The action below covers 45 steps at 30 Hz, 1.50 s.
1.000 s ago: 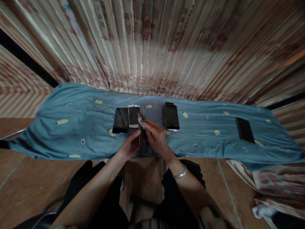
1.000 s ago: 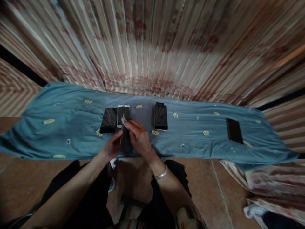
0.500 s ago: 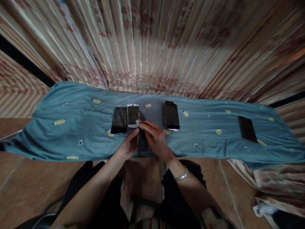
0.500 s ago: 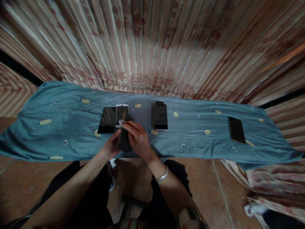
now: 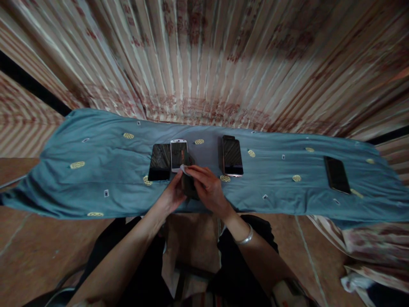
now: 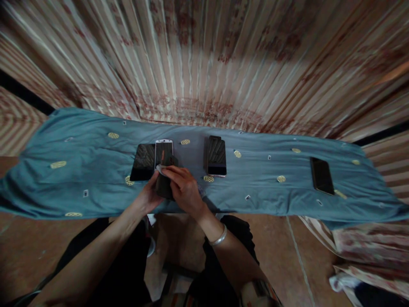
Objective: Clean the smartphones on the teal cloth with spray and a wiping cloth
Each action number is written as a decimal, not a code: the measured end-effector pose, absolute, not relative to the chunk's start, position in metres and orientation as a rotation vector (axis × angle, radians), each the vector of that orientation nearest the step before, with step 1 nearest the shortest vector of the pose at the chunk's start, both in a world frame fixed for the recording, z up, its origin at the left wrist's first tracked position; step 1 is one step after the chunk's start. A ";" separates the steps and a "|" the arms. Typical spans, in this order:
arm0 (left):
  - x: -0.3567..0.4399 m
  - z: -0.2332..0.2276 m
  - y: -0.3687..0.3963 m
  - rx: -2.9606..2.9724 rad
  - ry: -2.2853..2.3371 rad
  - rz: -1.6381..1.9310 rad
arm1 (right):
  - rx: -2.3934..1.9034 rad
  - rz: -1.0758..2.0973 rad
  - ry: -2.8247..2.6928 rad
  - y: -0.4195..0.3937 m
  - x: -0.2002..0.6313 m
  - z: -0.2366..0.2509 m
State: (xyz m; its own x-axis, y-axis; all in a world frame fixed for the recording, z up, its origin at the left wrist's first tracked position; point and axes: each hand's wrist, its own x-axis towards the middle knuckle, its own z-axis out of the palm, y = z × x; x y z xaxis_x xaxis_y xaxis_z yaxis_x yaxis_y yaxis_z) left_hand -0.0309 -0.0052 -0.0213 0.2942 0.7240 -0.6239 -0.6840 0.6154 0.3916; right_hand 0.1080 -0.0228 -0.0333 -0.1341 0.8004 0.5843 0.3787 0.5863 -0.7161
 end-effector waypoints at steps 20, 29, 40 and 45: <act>-0.040 -0.025 0.005 0.093 0.890 0.965 | -0.910 0.597 -1.720 -0.029 0.108 -0.026; -0.039 -0.026 -0.003 0.142 0.848 0.912 | -0.990 0.575 -1.679 -0.022 0.111 -0.038; -0.040 -0.020 -0.002 0.172 0.875 0.972 | -1.083 0.527 -1.713 -0.019 0.112 -0.041; -0.043 -0.020 -0.003 0.204 0.864 0.959 | -1.142 0.497 -1.712 -0.017 0.113 -0.046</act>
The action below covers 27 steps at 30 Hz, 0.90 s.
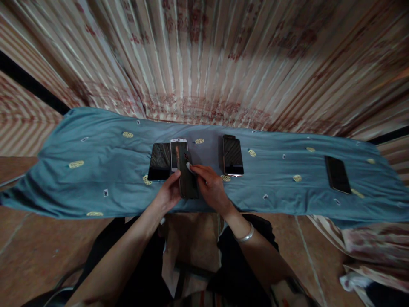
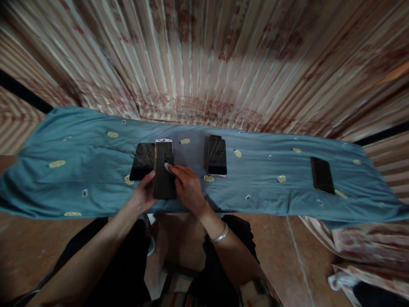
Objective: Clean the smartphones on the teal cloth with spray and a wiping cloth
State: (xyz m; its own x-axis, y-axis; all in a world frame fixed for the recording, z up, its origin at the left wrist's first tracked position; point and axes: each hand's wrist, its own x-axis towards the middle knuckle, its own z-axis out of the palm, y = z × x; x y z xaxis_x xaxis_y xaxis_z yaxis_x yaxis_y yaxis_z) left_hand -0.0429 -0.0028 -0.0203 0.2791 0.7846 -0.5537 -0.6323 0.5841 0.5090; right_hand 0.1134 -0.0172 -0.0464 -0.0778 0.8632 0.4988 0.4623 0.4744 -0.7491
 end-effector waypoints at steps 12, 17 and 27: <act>-0.039 -0.020 -0.017 0.245 0.848 0.840 | -1.274 0.437 -1.569 0.004 0.120 -0.061; -0.039 -0.027 -0.021 0.269 0.789 0.750 | -1.221 0.450 -1.564 0.009 0.124 -0.054; -0.038 -0.024 -0.021 0.294 0.765 0.769 | -1.216 0.386 -1.629 0.011 0.125 -0.049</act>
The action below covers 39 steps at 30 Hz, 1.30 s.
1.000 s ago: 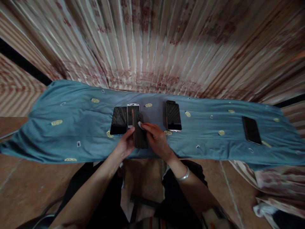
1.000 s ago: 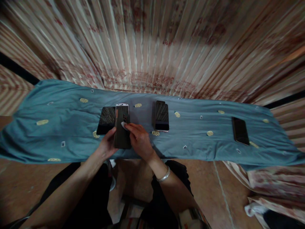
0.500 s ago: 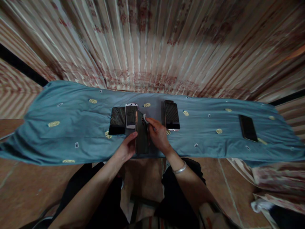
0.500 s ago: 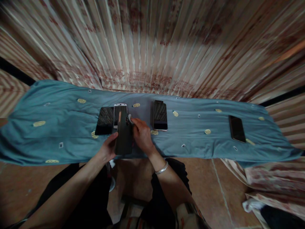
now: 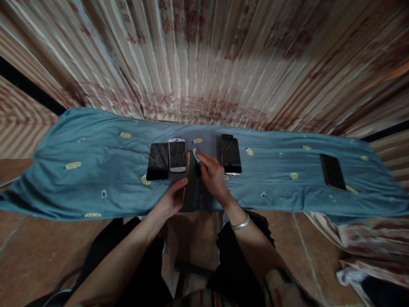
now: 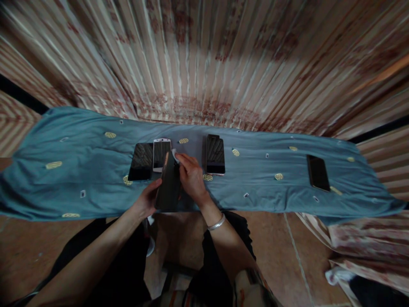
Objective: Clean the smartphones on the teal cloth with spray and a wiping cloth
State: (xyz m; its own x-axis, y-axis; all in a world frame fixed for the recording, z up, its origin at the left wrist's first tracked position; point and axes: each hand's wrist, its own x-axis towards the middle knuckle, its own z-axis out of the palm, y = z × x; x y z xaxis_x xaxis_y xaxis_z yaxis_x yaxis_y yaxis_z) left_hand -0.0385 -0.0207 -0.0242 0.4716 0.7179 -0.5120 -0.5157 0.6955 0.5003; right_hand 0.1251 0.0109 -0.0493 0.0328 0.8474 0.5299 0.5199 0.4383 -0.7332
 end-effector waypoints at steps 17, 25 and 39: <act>-0.044 -0.027 -0.018 0.343 0.708 0.767 | -1.296 0.354 -1.578 0.017 0.127 -0.054; -0.049 -0.027 -0.012 0.361 0.663 0.869 | -1.254 0.469 -1.573 0.007 0.120 -0.059; -0.045 -0.022 -0.007 0.251 0.761 0.940 | -1.164 0.411 -1.710 0.000 0.121 -0.058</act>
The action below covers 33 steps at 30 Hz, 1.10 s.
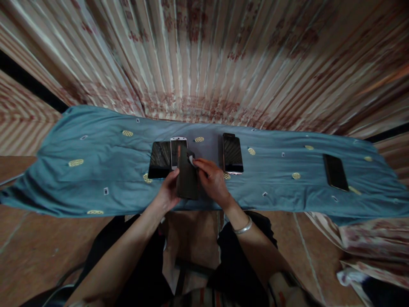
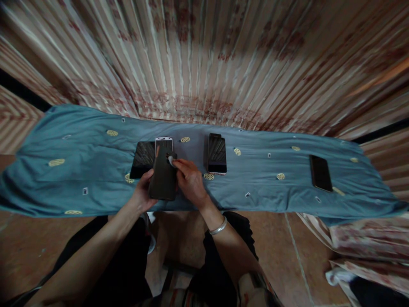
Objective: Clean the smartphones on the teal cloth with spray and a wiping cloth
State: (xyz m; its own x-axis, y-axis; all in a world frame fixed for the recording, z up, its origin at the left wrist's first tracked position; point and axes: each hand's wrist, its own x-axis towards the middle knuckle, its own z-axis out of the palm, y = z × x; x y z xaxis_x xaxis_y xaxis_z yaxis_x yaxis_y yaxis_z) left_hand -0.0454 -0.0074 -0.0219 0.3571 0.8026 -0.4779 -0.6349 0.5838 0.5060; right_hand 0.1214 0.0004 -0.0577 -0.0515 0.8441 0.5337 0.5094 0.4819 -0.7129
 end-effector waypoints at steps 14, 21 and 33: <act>-0.039 -0.027 -0.009 0.208 0.815 0.911 | -1.104 0.415 -1.747 -0.010 0.117 -0.044; -0.038 -0.019 -0.006 0.158 0.863 0.937 | -1.047 0.441 -1.756 -0.015 0.114 -0.041; -0.035 -0.031 -0.010 0.221 0.796 0.913 | -1.037 0.485 -1.788 -0.021 0.114 -0.027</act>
